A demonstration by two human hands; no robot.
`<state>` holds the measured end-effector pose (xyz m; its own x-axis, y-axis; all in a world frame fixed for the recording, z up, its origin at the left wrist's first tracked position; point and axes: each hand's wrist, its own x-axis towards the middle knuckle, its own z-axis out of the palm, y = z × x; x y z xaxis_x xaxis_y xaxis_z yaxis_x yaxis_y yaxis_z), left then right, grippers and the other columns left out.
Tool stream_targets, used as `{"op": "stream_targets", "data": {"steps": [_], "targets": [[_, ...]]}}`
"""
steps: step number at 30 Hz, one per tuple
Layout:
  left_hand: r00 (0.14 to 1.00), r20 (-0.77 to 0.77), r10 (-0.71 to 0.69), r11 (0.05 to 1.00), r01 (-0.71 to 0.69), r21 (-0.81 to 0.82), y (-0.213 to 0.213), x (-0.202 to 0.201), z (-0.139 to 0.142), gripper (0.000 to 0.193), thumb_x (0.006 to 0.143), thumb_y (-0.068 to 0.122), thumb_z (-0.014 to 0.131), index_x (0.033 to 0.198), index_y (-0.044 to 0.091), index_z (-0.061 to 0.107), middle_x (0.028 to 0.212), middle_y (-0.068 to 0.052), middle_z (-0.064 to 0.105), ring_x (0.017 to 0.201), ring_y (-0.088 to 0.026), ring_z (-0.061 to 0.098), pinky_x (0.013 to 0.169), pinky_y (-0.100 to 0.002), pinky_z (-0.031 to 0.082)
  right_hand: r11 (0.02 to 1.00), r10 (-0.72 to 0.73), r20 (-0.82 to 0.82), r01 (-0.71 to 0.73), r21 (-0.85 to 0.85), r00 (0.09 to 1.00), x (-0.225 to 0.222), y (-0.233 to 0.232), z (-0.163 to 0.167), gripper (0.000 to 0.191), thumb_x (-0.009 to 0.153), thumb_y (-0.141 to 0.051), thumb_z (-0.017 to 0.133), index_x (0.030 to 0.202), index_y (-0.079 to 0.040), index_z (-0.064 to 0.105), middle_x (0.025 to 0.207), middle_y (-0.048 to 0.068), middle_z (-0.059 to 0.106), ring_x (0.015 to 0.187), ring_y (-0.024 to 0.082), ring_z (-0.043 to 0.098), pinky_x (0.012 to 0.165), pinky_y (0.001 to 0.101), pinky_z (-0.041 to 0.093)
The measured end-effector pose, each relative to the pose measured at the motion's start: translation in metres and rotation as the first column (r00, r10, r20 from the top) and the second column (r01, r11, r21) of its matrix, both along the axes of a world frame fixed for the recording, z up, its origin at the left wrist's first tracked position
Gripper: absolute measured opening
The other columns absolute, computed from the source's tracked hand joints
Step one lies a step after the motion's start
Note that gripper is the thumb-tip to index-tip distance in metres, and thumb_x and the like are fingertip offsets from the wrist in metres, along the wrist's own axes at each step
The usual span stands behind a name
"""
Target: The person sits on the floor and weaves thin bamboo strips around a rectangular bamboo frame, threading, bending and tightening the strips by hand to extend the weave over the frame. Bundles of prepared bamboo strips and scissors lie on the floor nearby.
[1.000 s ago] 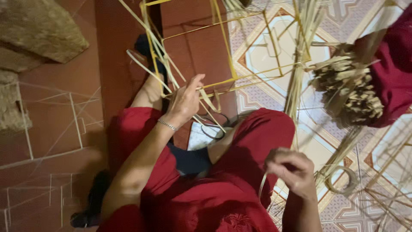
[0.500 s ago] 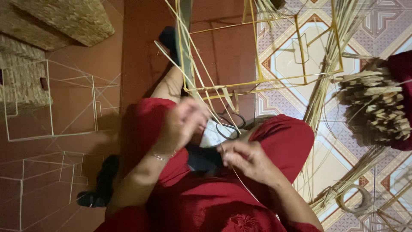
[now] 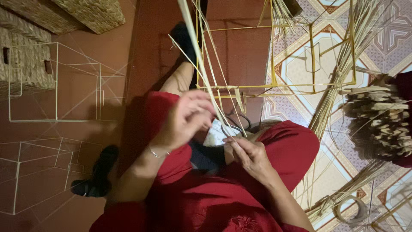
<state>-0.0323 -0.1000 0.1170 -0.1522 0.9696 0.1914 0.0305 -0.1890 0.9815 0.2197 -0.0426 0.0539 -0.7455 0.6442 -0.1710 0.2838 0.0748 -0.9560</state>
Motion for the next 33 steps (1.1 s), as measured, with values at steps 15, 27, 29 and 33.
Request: {"op": "stream_targets", "data": {"steps": [15,27,29,33], "targets": [[0.953,0.116,0.280,0.936,-0.298,0.187,0.006,-0.003,0.039,0.006,0.116,0.006,0.051,0.118,0.001,0.050,0.101,-0.016,0.069,0.083,-0.016,0.068,0.081,-0.029,0.062,0.957,-0.269,-0.111,0.279,0.084,0.957,-0.015,0.056,-0.044,0.025,0.093,-0.018,0.070,0.117,-0.011,0.074,0.111,0.008,0.070,0.099,0.021,0.066,0.080,0.0331,0.056],[0.894,-0.319,0.316,0.940,-0.250,0.233,0.127,0.003,-0.031,0.006,0.106,0.006,0.058,0.107,0.000,0.062,0.084,-0.011,0.070,0.061,-0.012,0.072,0.047,-0.020,0.053,0.809,-0.349,-0.073,0.340,0.480,0.934,-0.019,0.081,-0.107,0.011,0.092,-0.015,0.080,0.096,-0.005,0.078,0.081,0.007,0.068,0.075,0.022,0.058,0.070,0.0355,0.048],[0.887,-0.373,0.273,0.962,-0.255,0.096,0.136,0.010,-0.050,0.007,0.107,0.009,0.056,0.108,0.003,0.058,0.080,-0.008,0.069,0.057,-0.010,0.070,0.043,-0.020,0.052,0.922,-0.381,-0.104,0.386,0.034,0.919,-0.011,0.081,-0.105,0.014,0.094,-0.018,0.075,0.097,-0.004,0.076,0.080,0.001,0.072,0.070,0.013,0.062,0.065,0.0288,0.051],[0.913,-0.355,0.200,0.950,-0.269,-0.158,0.138,0.020,-0.069,0.009,0.108,0.016,0.052,0.109,0.007,0.050,0.073,-0.007,0.065,0.051,-0.012,0.064,0.036,-0.024,0.047,0.867,-0.433,-0.115,0.379,-0.324,0.894,-0.001,0.084,-0.100,0.017,0.098,-0.019,0.071,0.099,-0.003,0.077,0.081,-0.002,0.070,0.067,0.003,0.057,0.059,0.0195,0.046]]}}
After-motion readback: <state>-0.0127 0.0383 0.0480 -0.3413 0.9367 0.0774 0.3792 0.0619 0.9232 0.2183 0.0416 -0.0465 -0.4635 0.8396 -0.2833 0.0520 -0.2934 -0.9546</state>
